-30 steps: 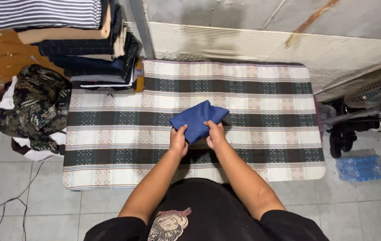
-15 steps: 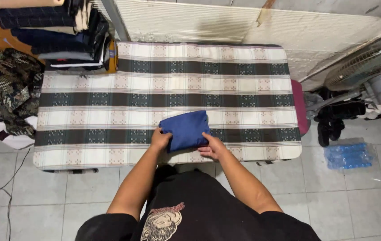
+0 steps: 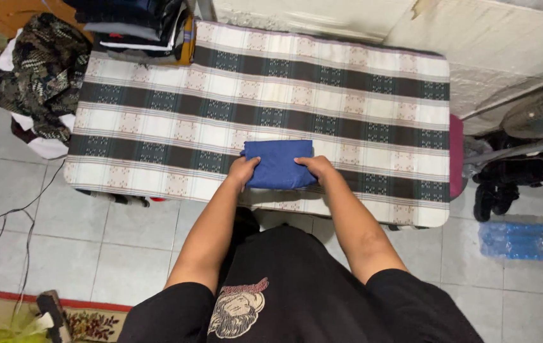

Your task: The person folds a blue t-shirt on a patterned ironing board. They smooth the fabric, fold the sides inward, fold the bottom up, and then fold the shirt in half before placing it on a stack of folded clothes.

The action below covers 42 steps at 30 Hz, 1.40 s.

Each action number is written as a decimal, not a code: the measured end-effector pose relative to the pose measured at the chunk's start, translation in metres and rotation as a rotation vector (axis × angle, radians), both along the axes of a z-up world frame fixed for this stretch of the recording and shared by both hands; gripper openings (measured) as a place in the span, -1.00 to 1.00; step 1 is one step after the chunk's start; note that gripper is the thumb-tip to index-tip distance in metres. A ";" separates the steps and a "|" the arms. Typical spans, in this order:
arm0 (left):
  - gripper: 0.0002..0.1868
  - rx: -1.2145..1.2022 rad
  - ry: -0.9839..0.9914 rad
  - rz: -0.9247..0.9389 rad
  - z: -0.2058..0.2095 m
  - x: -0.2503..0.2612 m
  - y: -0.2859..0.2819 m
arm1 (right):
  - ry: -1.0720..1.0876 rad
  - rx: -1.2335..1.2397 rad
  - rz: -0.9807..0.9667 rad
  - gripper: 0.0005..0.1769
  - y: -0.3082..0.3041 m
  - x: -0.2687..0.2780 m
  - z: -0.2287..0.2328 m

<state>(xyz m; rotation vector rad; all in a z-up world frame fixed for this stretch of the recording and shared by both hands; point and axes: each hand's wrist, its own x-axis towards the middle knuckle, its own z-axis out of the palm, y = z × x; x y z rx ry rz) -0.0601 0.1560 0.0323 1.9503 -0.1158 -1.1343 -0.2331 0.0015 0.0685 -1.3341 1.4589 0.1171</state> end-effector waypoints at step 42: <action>-0.14 -0.234 0.111 0.293 0.198 0.195 0.265 | -0.402 -0.146 0.064 -0.48 0.224 0.234 0.088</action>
